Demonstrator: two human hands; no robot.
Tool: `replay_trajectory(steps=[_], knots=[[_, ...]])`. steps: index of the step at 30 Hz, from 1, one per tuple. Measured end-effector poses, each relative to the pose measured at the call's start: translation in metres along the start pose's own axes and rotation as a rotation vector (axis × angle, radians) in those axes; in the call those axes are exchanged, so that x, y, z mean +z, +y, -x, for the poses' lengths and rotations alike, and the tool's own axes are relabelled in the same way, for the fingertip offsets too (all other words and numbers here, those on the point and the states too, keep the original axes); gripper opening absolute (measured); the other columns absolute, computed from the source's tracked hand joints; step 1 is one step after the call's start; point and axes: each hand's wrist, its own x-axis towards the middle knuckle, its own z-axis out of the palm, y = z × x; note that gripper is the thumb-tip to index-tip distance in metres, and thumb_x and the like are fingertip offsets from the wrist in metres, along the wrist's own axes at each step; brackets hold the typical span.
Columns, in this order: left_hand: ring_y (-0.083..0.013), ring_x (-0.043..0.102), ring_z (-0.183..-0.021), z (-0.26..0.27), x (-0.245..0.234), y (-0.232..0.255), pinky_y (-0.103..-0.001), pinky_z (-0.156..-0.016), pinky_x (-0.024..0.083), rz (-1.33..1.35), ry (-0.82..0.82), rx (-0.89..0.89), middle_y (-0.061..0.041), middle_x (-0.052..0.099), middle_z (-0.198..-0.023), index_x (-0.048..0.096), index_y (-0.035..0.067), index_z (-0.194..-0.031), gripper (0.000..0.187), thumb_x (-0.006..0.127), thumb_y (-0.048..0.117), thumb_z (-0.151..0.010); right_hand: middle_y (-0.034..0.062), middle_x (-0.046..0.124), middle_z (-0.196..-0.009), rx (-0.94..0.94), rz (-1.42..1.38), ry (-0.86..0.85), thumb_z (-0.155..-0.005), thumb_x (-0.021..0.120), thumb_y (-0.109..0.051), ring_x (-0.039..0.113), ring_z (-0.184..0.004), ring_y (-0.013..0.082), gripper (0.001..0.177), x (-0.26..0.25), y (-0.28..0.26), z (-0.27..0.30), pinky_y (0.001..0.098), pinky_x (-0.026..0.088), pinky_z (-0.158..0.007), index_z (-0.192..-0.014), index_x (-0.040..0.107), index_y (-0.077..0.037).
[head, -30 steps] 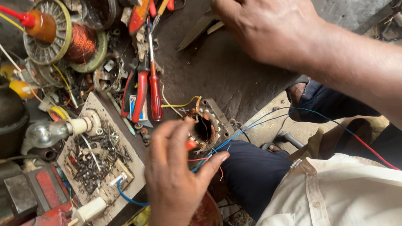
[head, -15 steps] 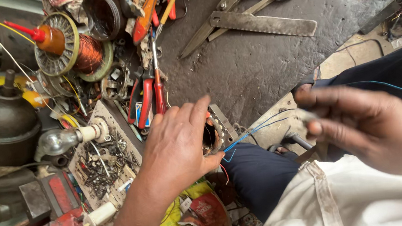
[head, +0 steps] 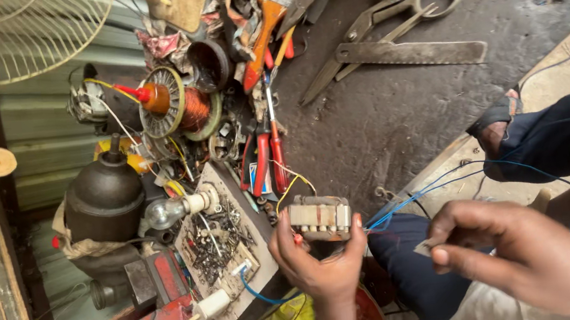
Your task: The person uses a screwdriver to adjust and secure copper windings on a small electrical component, likely a transformer or motor stator. They repeatedly insert the screwdriver into the winding slots to tighten or align the coils while holding the component with their other hand.
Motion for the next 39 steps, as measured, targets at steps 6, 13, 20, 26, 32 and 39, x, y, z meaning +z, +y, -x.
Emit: replay_trajectory(steps=[6,13,20,26,32,39], knots=[[-0.0307,0.059,-0.109,0.040,0.028,-0.003,-0.039,-0.086,0.056,0.027,0.216,-0.090,-0.018,0.050,-0.125,0.043,-0.001,-0.141,0.102,0.100,0.033,-0.064,0.0040,0.065,-0.095,-0.064,0.140,0.092,-0.095,0.074,-0.009,0.062,-0.087,0.0111,0.009,0.029,-0.001,-0.024,0.0290,0.058,-0.077,-0.096,0.073,-0.001],[-0.0302,0.057,-0.115,0.052,0.031,-0.006,-0.036,-0.090,0.059,0.076,0.210,-0.062,-0.018,0.044,-0.129,0.034,-0.003,-0.146,0.105,0.099,0.033,-0.072,0.0035,0.073,-0.082,-0.253,0.301,0.230,-0.085,0.076,-0.012,0.074,-0.074,0.0123,0.011,0.041,-0.005,-0.033,0.0286,0.060,-0.070,-0.088,0.069,-0.004],[-0.0273,0.054,-0.112,0.052,0.031,-0.004,-0.032,-0.080,0.050,-0.066,0.227,-0.049,-0.016,0.046,-0.127,0.036,-0.001,-0.145,0.109,0.100,0.041,-0.067,0.0064,0.077,-0.087,-0.419,0.534,0.257,-0.081,0.075,-0.011,0.080,-0.080,0.0198,0.012,0.048,-0.023,-0.042,0.0308,0.061,-0.069,-0.091,0.069,-0.005],[-0.0271,0.052,-0.112,0.055,0.028,-0.003,-0.032,-0.081,0.048,-0.079,0.214,-0.025,-0.015,0.049,-0.126,0.038,-0.001,-0.143,0.108,0.099,0.045,-0.068,0.0085,0.077,-0.095,-0.493,0.583,0.284,-0.080,0.076,-0.008,0.079,-0.086,0.0218,0.016,0.054,-0.032,-0.049,0.0317,0.061,-0.074,-0.094,0.070,-0.005],[-0.0291,0.052,-0.114,0.053,0.028,0.000,-0.038,-0.091,0.050,-0.083,0.225,0.015,-0.015,0.049,-0.128,0.037,0.000,-0.145,0.105,0.097,0.043,-0.070,0.0065,0.076,-0.091,-0.497,0.630,0.287,-0.078,0.077,-0.007,0.077,-0.083,0.0212,0.018,0.056,-0.038,-0.051,0.0313,0.061,-0.072,-0.094,0.070,-0.006],[-0.0269,0.053,-0.111,0.057,0.028,0.000,-0.035,-0.089,0.048,-0.037,0.209,-0.031,-0.015,0.046,-0.126,0.036,0.001,-0.146,0.106,0.098,0.041,-0.071,0.0055,0.075,-0.088,-0.521,0.681,0.293,-0.077,0.079,-0.008,0.075,-0.080,0.0214,0.019,0.058,-0.039,-0.054,0.0311,0.059,-0.070,-0.094,0.069,-0.008]])
